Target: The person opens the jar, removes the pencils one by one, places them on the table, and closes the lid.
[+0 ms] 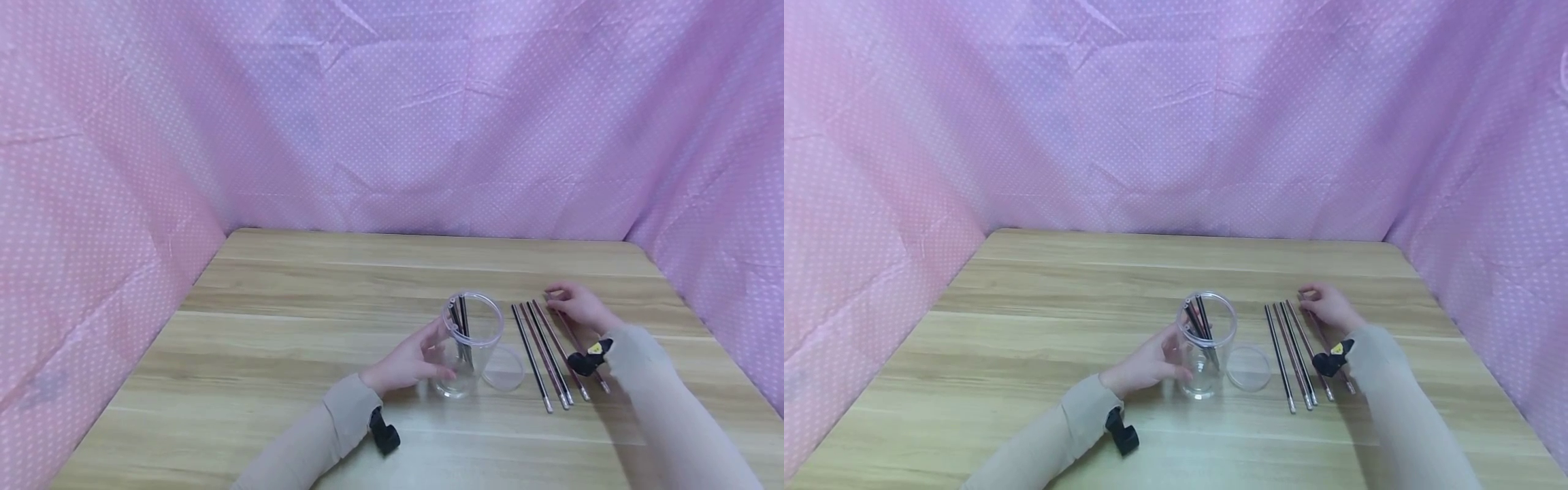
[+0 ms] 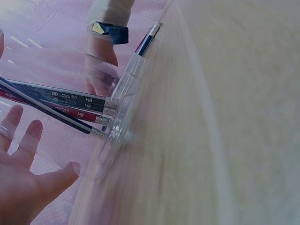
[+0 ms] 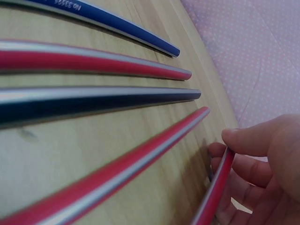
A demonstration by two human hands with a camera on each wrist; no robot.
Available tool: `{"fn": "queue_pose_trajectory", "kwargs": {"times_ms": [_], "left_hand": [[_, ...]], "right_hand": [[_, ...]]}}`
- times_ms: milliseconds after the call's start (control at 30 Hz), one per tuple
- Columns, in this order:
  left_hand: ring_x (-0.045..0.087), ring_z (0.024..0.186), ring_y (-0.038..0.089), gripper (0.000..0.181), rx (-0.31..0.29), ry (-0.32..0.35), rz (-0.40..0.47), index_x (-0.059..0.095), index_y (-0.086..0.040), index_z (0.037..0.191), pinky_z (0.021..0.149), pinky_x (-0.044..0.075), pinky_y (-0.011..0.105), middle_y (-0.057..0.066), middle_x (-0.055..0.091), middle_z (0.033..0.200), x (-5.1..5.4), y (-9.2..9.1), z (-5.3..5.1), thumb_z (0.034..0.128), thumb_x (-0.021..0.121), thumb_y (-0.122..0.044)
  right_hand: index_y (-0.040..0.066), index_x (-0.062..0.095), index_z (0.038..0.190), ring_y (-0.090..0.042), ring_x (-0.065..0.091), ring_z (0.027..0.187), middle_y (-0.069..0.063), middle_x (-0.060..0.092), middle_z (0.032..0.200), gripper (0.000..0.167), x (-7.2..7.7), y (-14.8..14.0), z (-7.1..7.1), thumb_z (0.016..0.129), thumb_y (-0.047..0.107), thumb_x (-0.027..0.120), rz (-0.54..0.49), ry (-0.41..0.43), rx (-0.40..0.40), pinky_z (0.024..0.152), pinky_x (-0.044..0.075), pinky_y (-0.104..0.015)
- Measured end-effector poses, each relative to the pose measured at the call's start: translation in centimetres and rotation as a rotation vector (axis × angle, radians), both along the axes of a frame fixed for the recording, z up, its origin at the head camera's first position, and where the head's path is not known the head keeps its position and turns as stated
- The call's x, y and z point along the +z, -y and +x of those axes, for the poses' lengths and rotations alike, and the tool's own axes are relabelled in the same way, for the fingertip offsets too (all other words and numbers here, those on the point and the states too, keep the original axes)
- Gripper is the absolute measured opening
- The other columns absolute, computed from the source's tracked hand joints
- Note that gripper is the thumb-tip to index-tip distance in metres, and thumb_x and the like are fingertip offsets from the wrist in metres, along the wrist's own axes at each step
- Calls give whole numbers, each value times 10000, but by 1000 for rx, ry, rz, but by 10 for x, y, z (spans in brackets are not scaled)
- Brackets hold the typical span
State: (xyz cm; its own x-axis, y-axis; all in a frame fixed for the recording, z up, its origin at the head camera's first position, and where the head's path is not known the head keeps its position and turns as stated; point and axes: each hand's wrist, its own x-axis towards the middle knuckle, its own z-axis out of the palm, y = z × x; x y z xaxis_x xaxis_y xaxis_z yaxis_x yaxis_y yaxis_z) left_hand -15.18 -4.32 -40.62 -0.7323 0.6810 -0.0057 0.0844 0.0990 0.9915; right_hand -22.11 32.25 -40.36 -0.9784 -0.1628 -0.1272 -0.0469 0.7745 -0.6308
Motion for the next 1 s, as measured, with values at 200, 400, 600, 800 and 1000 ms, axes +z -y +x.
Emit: {"fn": "queue_pose_trajectory", "kwargs": {"times_ms": [200, 400, 600, 800, 1000], "left_hand": [[314, 1404, 222, 1004, 7, -5, -3, 141, -291, 1522, 1149, 282, 439, 2, 322, 1533, 1, -1, 1, 764, 744, -26], [315, 1404, 208, 1016, -1, -16, -4, 135, -296, 1522, 1151, 277, 436, -7, 320, 1534, 2, -1, 0, 759, 746, -20], [308, 1407, 235, 1011, -1, -2, -8, 141, -303, 1520, 1151, 273, 446, -22, 307, 1539, 1, -1, -1, 760, 747, -24], [298, 1410, 264, 981, -16, -10, 14, 160, -266, 1522, 1152, 266, 463, -5, 305, 1542, -2, 0, -2, 770, 737, -12], [295, 1410, 287, 963, -18, -6, 21, 166, -241, 1523, 1153, 264, 469, 27, 308, 1541, -2, 0, -2, 778, 728, -3]], "right_hand": [[-121, 510, 1216, -348, 630, 920, -328, 627, 1046, 369, 5, 0, -1, 917, 84, 580, 26, -2, 23, 726, 508, -278], [-124, 507, 1225, -323, 631, 917, -357, 596, 1103, 374, 5, 3, -2, 916, 76, 573, 15, 18, 12, 708, 522, -258], [-120, 531, 1202, -321, 627, 894, -342, 614, 1063, 360, 1, 5, -4, 902, 73, 585, 51, -3, 11, 695, 513, -259], [-125, 534, 1193, -238, 614, 806, -315, 631, 1005, 362, 0, 7, -4, 892, 67, 593, 55, -3, 4, 648, 498, -240], [-125, 532, 1194, -183, 588, 755, -256, 635, 928, 363, -1, 9, -3, 885, 54, 597, 42, 2, 2, 616, 499, -236]]}}
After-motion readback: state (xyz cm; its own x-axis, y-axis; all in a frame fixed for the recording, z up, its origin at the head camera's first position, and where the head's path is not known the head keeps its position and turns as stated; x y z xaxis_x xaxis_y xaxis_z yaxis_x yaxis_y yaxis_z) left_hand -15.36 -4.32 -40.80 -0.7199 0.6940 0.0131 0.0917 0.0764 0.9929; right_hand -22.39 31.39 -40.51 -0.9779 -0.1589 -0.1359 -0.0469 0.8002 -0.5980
